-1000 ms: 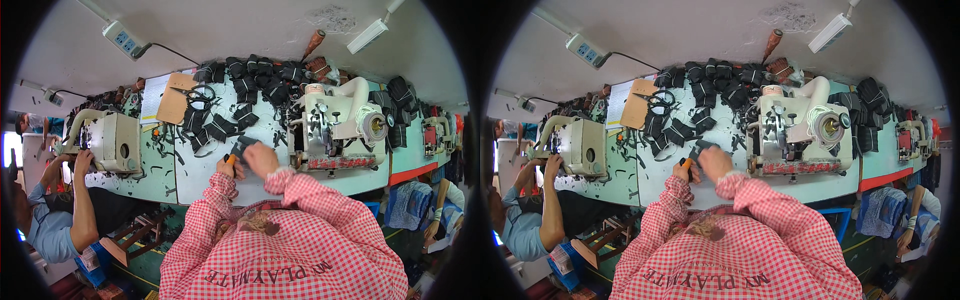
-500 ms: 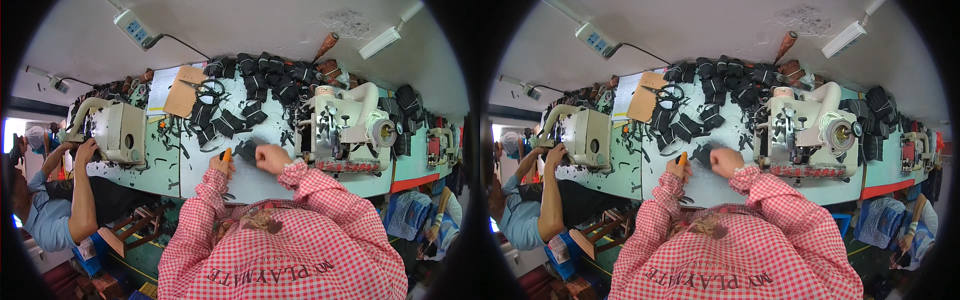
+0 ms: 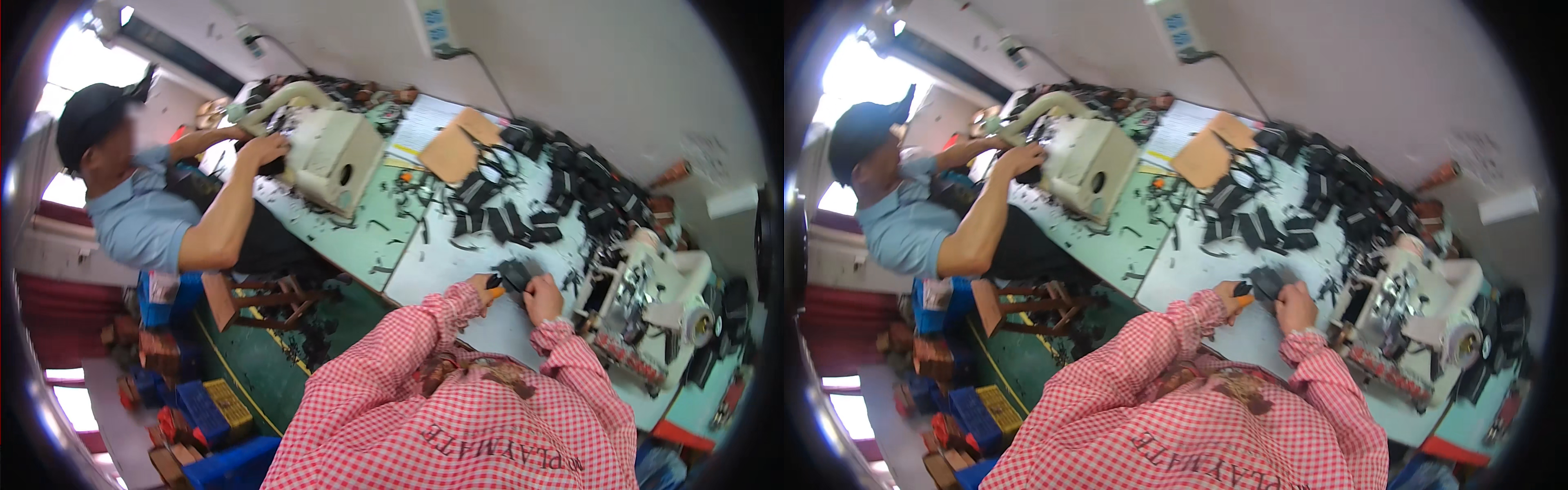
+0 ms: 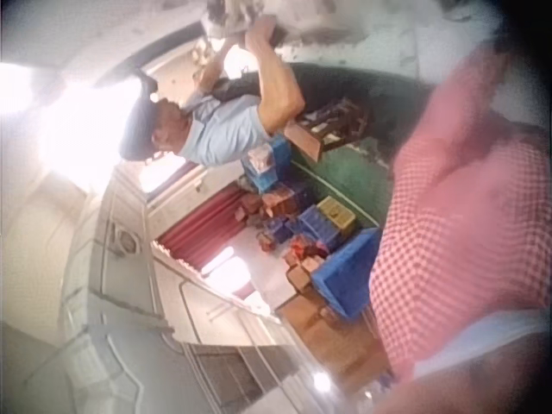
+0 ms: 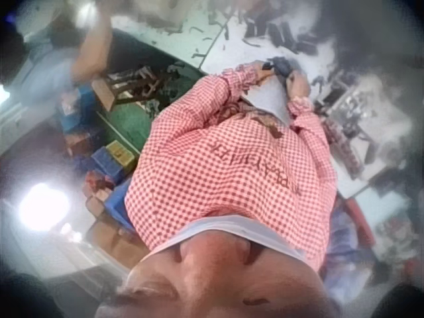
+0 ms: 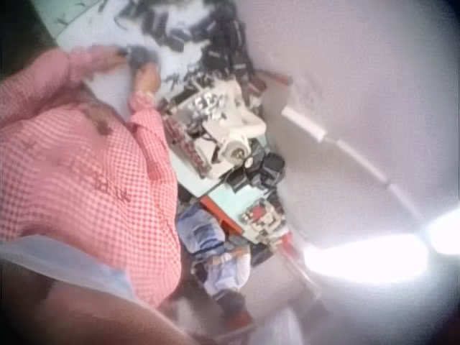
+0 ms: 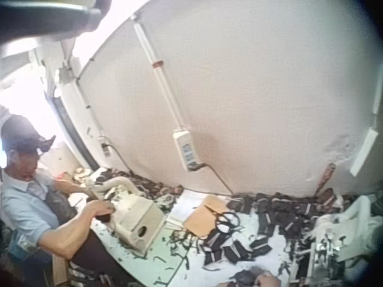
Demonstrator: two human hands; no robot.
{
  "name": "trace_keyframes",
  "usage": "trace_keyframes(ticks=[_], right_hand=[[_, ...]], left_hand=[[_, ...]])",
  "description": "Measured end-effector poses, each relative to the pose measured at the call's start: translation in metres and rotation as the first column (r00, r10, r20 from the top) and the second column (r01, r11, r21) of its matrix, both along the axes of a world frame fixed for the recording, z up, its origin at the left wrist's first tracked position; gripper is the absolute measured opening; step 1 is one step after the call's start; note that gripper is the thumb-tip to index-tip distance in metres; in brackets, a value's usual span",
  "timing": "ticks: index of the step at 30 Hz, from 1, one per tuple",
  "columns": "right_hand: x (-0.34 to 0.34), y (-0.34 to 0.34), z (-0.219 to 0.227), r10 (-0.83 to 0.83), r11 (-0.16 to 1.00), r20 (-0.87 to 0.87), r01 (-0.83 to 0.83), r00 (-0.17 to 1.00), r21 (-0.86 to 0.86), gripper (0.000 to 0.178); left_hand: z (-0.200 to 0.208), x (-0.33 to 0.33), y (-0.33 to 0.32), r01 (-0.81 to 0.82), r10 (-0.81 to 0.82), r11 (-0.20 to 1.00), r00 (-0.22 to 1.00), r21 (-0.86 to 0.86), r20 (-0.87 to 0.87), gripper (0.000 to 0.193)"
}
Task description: The person thins the edges of shoe upper components using a skiving machine.
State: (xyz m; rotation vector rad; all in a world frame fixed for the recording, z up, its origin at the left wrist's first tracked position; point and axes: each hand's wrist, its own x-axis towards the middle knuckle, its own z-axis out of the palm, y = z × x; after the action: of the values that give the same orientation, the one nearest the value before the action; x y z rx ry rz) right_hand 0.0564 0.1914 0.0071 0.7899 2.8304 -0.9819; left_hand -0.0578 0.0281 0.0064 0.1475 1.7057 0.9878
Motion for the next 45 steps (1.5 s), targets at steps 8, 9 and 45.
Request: trace_keyframes(ticks=[8,9,45], right_hand=[[0.004,0.018,-0.005,0.152,0.981,-0.006,-0.151,0.988,-0.118,0.018],[0.004,0.014,0.012,0.209,0.967,0.012,-0.205,0.978,-0.15,0.016],[-0.013,0.0,0.019,-0.065,0.998,0.223,0.061,0.973,0.027,0.032]], left_hand=[[0.002,-0.009,0.003,0.007,-0.086,0.988,0.853,-0.153,-0.514,0.05],[-0.006,-0.005,0.001,-0.023,-0.048,0.993,0.807,-0.112,-0.589,0.049],[-0.016,0.013,-0.023,-0.459,0.468,0.883,0.876,-0.095,0.116,0.023]])
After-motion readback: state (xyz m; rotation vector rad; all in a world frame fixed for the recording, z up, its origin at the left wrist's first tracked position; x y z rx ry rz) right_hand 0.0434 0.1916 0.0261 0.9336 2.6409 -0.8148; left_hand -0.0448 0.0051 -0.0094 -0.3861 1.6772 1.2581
